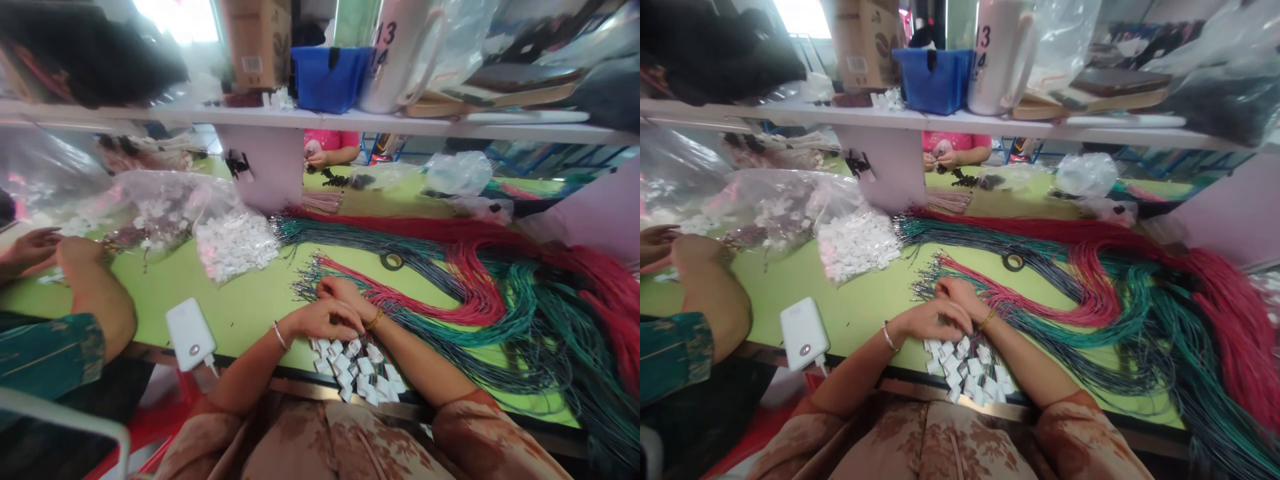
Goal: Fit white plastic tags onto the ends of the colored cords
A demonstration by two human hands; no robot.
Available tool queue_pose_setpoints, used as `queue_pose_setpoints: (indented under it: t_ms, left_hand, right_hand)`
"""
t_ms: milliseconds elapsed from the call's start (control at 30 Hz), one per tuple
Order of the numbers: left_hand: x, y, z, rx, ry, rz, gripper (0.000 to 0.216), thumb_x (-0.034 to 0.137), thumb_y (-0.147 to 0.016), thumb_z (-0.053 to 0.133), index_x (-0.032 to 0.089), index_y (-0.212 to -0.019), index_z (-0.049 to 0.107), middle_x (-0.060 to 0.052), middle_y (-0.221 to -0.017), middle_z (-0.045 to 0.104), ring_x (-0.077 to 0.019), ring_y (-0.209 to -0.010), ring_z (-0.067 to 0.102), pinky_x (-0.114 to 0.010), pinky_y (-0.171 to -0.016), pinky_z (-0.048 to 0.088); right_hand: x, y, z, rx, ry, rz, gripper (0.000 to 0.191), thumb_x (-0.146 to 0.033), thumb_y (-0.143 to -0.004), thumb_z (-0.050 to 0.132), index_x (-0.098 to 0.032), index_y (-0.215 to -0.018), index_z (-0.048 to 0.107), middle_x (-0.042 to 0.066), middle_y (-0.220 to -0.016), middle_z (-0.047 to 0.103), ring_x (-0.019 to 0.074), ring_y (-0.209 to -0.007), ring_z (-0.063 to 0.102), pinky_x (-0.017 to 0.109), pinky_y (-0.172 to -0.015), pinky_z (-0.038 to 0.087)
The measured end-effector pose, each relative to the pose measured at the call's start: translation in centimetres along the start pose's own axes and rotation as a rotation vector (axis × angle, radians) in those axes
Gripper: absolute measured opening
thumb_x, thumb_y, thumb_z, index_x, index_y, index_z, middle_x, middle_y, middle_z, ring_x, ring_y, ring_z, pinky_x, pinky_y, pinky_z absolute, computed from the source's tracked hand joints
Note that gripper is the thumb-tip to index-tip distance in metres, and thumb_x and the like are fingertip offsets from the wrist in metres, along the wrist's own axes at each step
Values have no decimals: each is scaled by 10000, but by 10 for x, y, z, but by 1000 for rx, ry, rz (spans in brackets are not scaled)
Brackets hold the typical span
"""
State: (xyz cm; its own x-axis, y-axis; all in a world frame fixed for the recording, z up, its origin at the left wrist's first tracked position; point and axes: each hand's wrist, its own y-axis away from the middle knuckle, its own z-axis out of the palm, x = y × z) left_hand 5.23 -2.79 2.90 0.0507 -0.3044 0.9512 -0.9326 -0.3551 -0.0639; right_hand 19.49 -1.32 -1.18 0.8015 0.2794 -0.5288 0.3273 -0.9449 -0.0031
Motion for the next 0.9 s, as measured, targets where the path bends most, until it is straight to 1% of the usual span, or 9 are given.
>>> queue_pose_setpoints:
  t_ms: [67,167,233,300,400,533,633,767,900]
  left_hand:
    - [-8,6,-15,328,-122,-108,237,321,-837,562,144,-867,717,-71,-832,700,-162,-777,610,-257,-721,463]
    - [-23,25,-46,876,-554,-427,243,292,-861,500,139,-822,685,-92,-830,663,-195,-787,588,-309,-742,447]
    - [-35,39,-66,1088,-855,-643,259,269,-874,462,119,-952,659,-154,-967,632,-254,-904,573,-360,-790,434]
    - [-48,51,-80,1117,-1004,-828,257,238,-869,447,100,-977,635,-195,-1017,597,-296,-960,554,-382,-790,425]
    - [-62,58,-89,1013,-1043,-958,245,190,-859,424,102,-985,614,-206,-1012,589,-306,-933,561,-375,-747,420]
    - [-64,54,-87,942,-1022,-980,267,139,-838,418,113,-1041,590,-201,-997,611,-303,-950,568,-366,-747,419]
    - [-57,51,-84,1047,-919,-879,245,167,-817,477,130,-1029,595,-178,-989,620,-286,-946,569,-365,-768,419]
    - [-48,43,-77,1203,-234,-517,222,291,-790,566,164,-966,618,-64,-819,622,-173,-735,565,-292,-689,427]
    - [-44,29,-66,1048,524,-310,281,308,-677,699,131,-891,655,-10,-660,569,-100,-590,503,-226,-586,395]
  right_hand:
    - [0,1,2,11,55,-7,102,-237,-823,544,-187,-849,629,34,-822,650,145,-697,516,240,-605,291]
    - [0,2,1,31,108,-77,141,-241,-877,489,-184,-867,617,52,-865,642,153,-757,534,245,-647,307]
    - [-1,3,0,15,118,-105,180,-245,-911,446,-181,-837,597,51,-847,630,149,-757,531,245,-657,308]
    - [-1,3,0,9,122,-112,195,-252,-927,426,-178,-827,576,51,-831,620,146,-739,520,246,-653,305]
    - [1,4,3,26,84,-92,176,-251,-933,414,-180,-843,547,42,-798,609,142,-688,497,249,-633,298]
    - [8,3,6,88,-71,-75,115,-230,-905,428,-186,-853,521,19,-741,592,135,-637,479,242,-610,306]
    - [10,1,6,164,-269,-81,91,-226,-862,460,-184,-801,514,3,-697,569,128,-621,473,233,-605,336]
    - [1,-6,0,241,-484,-137,101,-252,-831,486,-175,-783,532,0,-701,550,125,-634,462,234,-609,365]
    - [-12,-11,-5,288,-569,-124,131,-285,-818,502,-172,-773,549,1,-704,552,123,-647,457,238,-618,375]
